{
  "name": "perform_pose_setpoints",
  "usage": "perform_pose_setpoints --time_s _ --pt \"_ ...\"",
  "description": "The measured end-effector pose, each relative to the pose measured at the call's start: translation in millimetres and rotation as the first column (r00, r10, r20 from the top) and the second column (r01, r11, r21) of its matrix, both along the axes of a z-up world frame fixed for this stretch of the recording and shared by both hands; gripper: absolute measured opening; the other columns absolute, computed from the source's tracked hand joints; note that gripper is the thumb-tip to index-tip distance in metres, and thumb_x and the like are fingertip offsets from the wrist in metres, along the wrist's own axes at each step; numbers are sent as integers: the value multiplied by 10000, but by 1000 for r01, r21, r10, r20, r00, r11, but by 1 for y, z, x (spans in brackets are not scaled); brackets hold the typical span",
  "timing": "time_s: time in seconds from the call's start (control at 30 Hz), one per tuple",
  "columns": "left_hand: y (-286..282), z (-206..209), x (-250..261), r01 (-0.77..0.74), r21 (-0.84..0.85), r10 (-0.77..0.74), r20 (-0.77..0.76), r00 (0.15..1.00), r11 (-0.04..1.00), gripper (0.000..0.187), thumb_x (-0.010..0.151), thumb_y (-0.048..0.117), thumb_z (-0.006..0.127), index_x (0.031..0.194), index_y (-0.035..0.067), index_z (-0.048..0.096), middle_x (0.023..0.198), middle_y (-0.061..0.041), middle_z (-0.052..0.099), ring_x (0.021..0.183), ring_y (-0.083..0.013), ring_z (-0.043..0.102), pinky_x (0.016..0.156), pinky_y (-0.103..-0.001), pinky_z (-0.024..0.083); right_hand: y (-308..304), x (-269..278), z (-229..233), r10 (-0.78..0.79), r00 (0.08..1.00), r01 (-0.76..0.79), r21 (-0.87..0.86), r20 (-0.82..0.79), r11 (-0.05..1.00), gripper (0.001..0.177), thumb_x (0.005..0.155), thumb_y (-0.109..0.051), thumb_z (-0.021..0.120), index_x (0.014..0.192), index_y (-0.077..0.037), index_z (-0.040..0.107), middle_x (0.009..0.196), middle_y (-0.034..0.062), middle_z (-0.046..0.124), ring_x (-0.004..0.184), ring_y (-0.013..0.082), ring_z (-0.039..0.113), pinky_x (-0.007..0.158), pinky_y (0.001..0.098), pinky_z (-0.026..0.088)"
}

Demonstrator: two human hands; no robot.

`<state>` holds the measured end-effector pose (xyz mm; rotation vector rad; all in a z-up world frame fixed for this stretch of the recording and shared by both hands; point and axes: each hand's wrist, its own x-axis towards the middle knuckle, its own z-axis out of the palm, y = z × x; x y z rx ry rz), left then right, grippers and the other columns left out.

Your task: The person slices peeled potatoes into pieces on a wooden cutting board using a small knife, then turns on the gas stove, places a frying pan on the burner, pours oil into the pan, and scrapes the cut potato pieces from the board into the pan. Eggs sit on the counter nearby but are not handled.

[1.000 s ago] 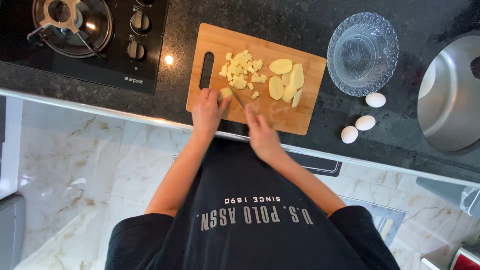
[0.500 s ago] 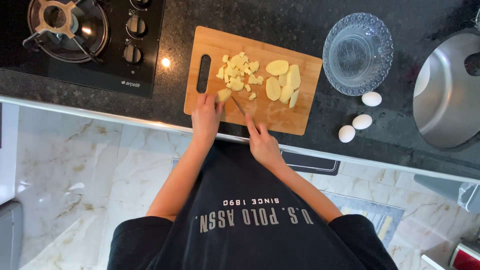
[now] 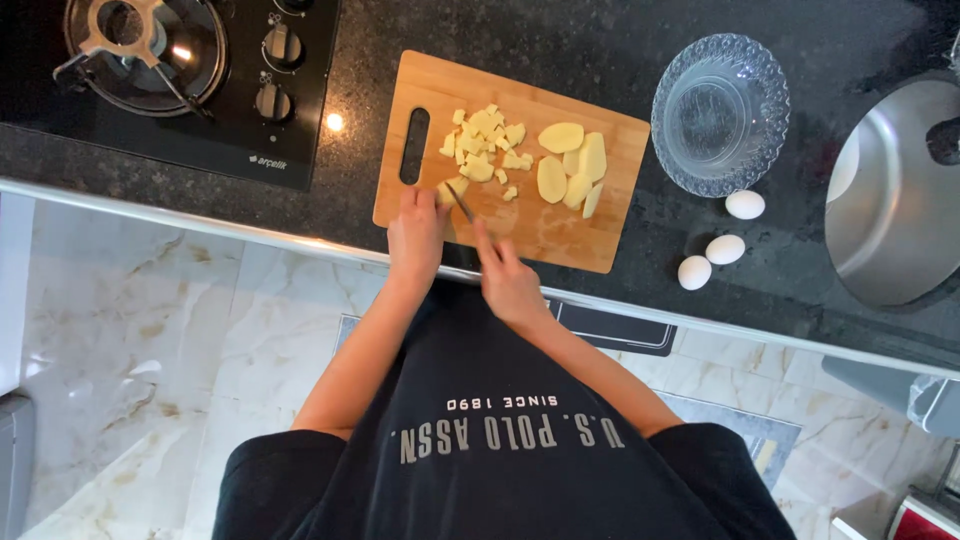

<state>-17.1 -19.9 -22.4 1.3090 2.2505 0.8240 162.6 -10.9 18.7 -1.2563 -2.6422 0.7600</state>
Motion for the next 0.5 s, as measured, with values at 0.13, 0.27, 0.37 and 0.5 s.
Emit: perform_pose_setpoints --time_s 0.13,0.27,0.37,0.5 --pt "0 -5 1 33 -3 -33 -49 998 999 194 949 159 680 1088 31 638 1083 -184 637 785 -429 690 618 -509 568 6 -13 -10 1 999 1 62 -32 998 726 908 -19 614 1588 -97 371 1075 178 589 757 400 684 625 464 574" --pt "0 -6 -2 8 -33 -10 -63 998 999 127 959 185 671 985 64 641 1045 -161 655 766 -422 697 628 -515 567 -5 15 -6 40 999 -40 15 -37 999 751 896 -12 607 1598 -102 357 1097 174 593 758 391 693 632 459 580" --pt "-5 -6 0 13 -67 -18 -74 997 998 111 967 184 657 970 73 653 1007 -153 663 726 -418 697 613 -523 560 -8 6 -4 44 999 -44 -1 -16 999 751 896 -19 611 1598 -110 359 1092 171 590 756 385 699 635 458 583" --pt "-7 -17 1 57 -107 -77 -189 979 993 120 949 106 606 1039 38 646 1024 -172 658 698 -412 695 588 -510 564 -2 -15 -15 52 998 -54 49 44 997 763 864 -27 614 1584 -67 363 1114 214 583 746 400 694 607 466 575"
